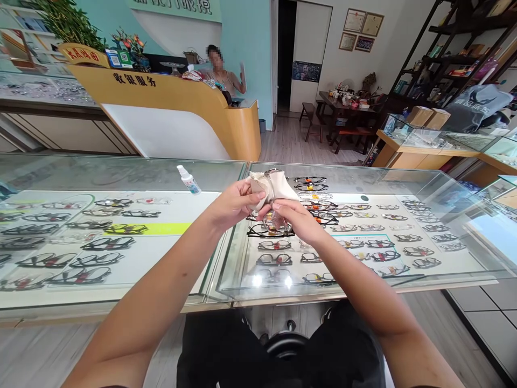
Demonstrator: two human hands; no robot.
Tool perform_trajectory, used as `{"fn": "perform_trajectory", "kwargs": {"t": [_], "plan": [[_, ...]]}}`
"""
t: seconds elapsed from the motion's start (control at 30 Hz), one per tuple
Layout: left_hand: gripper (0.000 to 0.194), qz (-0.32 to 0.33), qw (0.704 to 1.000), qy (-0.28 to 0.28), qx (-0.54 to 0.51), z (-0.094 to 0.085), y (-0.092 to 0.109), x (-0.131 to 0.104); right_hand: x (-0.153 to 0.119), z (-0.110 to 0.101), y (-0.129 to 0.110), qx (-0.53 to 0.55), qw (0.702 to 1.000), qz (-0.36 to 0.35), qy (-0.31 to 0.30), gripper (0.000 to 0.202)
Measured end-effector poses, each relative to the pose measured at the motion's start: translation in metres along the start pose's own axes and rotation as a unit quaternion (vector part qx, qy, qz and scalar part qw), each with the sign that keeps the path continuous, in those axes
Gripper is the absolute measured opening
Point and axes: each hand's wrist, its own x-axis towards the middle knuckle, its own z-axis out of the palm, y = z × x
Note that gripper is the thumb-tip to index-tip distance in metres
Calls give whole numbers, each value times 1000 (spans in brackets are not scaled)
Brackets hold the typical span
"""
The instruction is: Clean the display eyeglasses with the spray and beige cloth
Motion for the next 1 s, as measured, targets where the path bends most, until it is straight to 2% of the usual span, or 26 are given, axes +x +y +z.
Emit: {"fn": "perform_trajectory", "kwargs": {"t": [0.1,0.23,0.37,0.53,0.67,0.73,0.83,1.0], "plan": [[49,30,997,73,-3,5,-6,1,1,-1,2,11,1000,3,7,43],[54,77,989,123,-4,10,-11,2,1,0,1,11,1000,-18,6,43],[56,86,984,154,9,15,-12,0,-1,2,-1,-23,999,-25,8,42],[54,104,984,145,13,23,-14,1,-2,4,1,-72,997,-39,3,42],[58,98,980,172,7,17,-15,2,-2,4,-1,-85,995,-40,15,43],[57,77,985,158,4,11,-13,2,-2,3,-2,-75,996,-41,21,43],[55,44,994,101,15,2,-7,0,-3,0,-5,-64,997,-36,24,43],[50,34,999,20,37,7,0,-3,-1,-2,-5,-47,998,-26,27,45]]}}
